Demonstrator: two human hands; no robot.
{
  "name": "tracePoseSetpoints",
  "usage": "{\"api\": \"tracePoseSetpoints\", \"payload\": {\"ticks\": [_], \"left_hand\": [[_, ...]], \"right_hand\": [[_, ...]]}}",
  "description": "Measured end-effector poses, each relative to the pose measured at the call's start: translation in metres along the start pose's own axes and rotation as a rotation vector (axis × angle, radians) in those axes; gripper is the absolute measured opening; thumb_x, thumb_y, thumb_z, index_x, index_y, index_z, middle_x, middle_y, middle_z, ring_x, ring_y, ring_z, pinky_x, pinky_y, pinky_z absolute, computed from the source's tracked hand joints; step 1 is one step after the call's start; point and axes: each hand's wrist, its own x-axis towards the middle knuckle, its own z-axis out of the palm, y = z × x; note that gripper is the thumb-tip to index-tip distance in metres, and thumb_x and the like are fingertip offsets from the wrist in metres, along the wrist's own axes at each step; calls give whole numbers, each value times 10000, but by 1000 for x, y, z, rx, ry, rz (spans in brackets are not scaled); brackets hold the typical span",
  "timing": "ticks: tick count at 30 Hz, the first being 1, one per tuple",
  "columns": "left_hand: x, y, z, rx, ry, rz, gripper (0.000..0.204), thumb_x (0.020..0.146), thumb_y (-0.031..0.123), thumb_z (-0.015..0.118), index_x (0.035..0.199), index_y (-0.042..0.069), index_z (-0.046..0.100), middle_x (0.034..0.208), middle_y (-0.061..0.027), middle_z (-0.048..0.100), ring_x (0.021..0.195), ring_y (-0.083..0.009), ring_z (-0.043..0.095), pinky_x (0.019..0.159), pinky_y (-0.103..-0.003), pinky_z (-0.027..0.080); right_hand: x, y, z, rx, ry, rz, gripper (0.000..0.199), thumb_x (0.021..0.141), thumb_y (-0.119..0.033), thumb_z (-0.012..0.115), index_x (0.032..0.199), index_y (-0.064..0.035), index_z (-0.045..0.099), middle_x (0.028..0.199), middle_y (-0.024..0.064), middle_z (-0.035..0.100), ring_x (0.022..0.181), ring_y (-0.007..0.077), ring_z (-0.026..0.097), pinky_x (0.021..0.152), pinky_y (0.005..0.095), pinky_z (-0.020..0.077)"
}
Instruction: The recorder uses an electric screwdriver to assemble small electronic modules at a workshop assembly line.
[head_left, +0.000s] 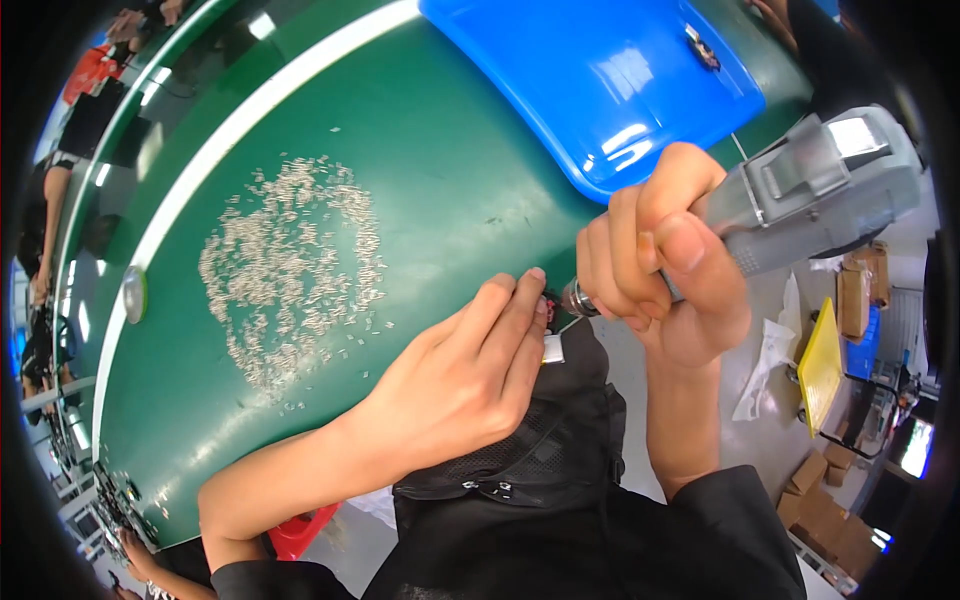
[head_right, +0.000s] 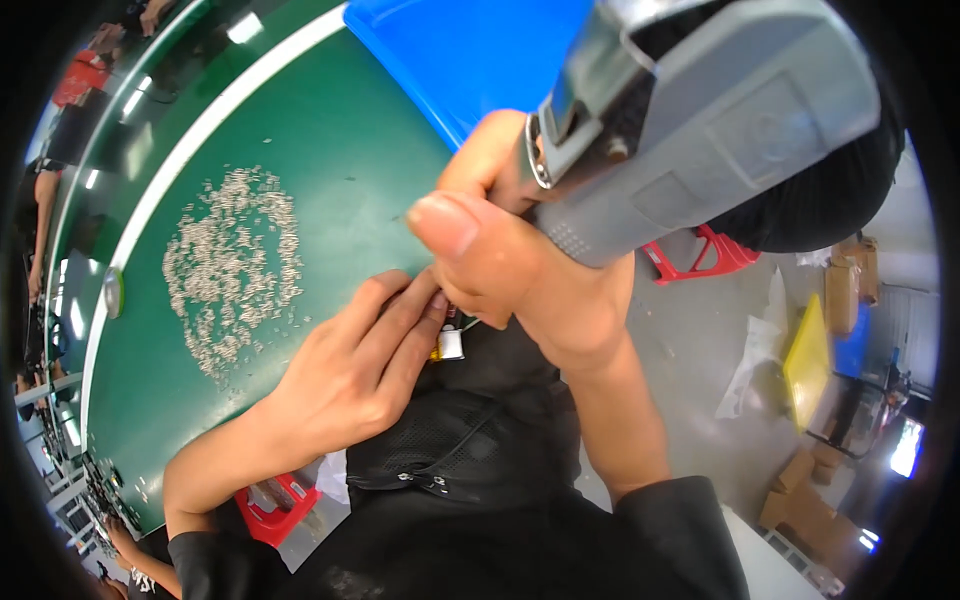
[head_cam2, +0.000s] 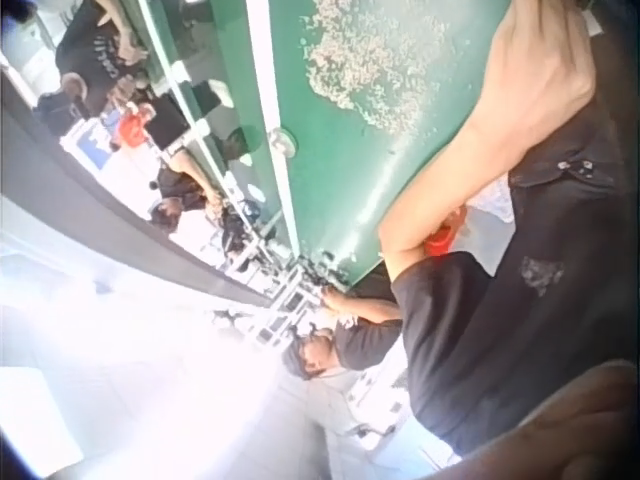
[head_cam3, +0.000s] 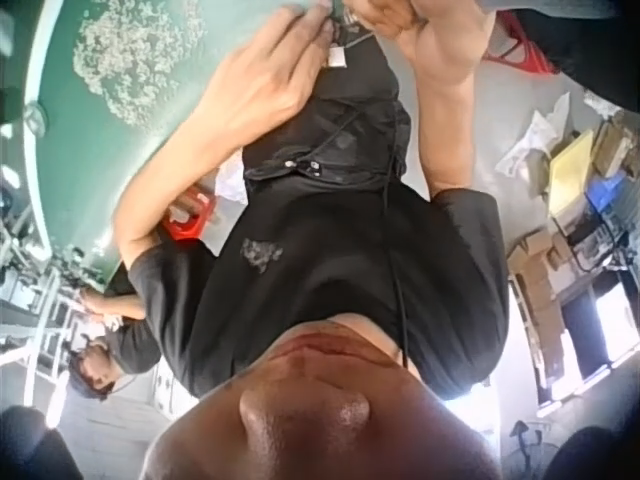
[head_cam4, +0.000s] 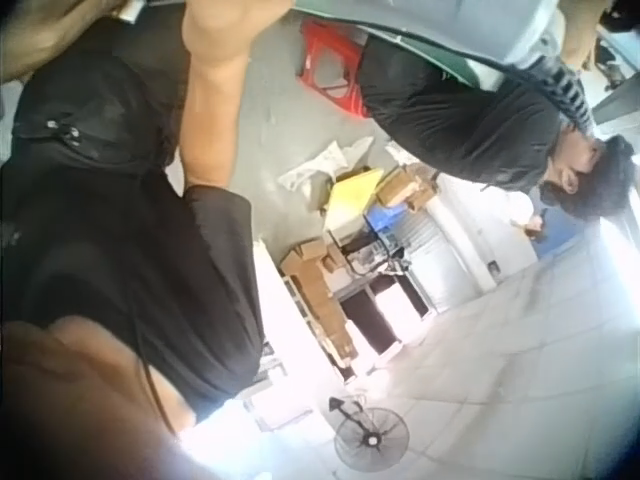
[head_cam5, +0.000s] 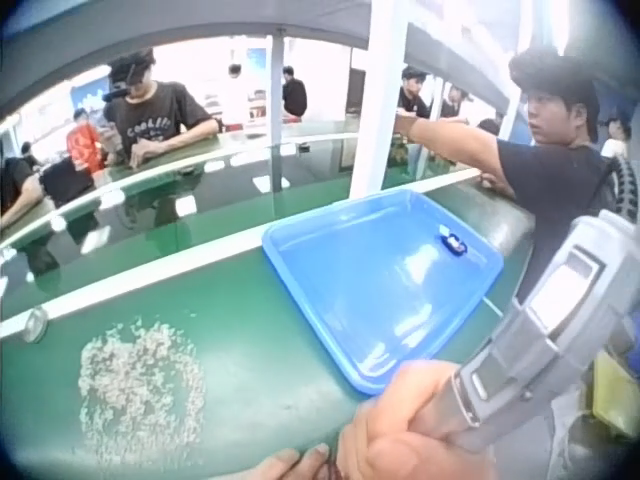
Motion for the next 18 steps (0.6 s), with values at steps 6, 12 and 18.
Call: {"api": "tracePoseSetpoints", "payload": {"ticks": [6, 12, 18], "left_hand": [[-12, -4, -23, -281, -91, -63, 365, 701, 33, 589, 1042, -94, 579, 1105, -175, 565, 990, -264, 553, 667, -286, 547], [-93, 12, -94, -114, -2, -628, 425, 698, 3, 643, 1114, -34, 560, 1153, -188, 560, 1015, -338, 551, 835, -394, 487], [-174, 11, -119, 647, -95, -1134, 392, 756, -37, 621, 1141, -25, 552, 1224, -168, 524, 1079, -356, 519, 892, -398, 443]], "right_hand": [[-5, 11, 3, 466, -114, -125, 361, 853, -376, 665, 908, -71, 480, 482, -42, 412, 376, 69, 380, 367, 217, 340], [-18, 8, 3, 731, 193, -231, 276, 981, -350, 434, 989, -75, 455, 492, -38, 333, 371, 80, 317, 410, 243, 341], [-19, 38, 22, 779, 391, -21, 201, 970, -251, 429, 897, -69, 474, 501, -30, 312, 383, 75, 299, 424, 244, 333]]}}
